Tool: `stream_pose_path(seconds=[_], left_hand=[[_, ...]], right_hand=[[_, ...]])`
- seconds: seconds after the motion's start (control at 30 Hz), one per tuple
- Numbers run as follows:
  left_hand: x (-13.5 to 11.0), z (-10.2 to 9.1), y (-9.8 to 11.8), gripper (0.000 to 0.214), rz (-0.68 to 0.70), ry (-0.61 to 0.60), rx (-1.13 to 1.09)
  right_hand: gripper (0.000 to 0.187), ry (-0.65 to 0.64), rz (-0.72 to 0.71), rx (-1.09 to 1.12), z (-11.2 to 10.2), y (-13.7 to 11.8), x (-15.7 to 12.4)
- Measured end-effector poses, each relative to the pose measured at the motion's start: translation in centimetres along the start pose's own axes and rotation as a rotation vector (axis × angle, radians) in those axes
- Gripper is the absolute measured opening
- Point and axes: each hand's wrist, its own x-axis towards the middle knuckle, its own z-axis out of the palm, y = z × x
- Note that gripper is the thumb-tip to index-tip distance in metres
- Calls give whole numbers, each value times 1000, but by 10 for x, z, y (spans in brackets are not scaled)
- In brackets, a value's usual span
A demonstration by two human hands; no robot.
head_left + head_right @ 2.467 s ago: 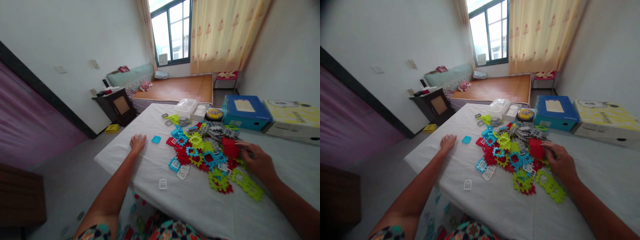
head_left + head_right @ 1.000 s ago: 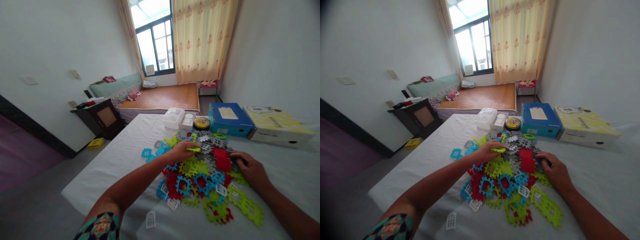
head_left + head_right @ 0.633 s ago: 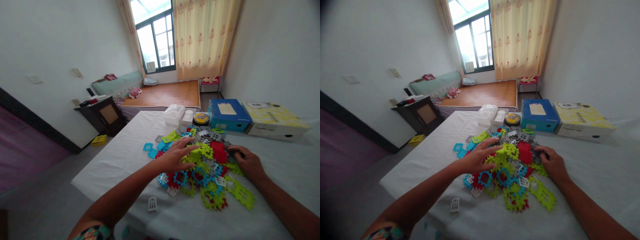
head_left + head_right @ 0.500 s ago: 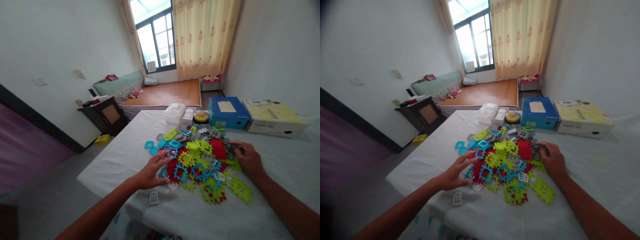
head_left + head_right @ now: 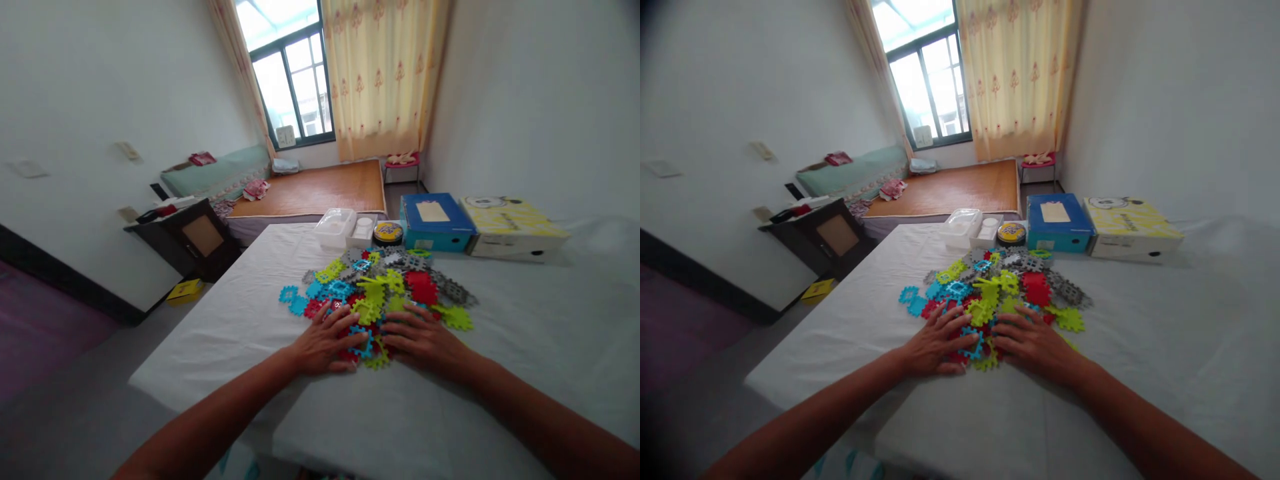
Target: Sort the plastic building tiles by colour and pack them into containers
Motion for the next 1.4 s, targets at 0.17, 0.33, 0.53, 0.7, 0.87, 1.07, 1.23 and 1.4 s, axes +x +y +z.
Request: stream_pose_path(seconds=[0.17,0.33,0.53,0.7,0.87,1.07,1.23,1.4], left_hand=[[41,14,7,54,12,120,60],[67,3,11,49,-189,238,13],[21,2,-82,52,-645,330,-33],[-23,30,-137,35,-943,338,-191],[12,53,-124,39,-865,380,-365],[58,57,-96,49,-842,509,-512],[73,38,-75,47,-725,649,-763],[62,37,-76,44,-761,827,-830]], right_hand=[[29,189,59,-12,5,21,-4],[21,488,288,-14,-7,48,4],[39,548,712,-119,-38,136,-7],[55,334,1010,100,-26,186,-28],[54,238,977,260,1,175,-17],[48,353,844,331,-2,146,-10],[44,374,802,245,-14,142,-18],[36,306,1217,-146,-42,172,-62]])
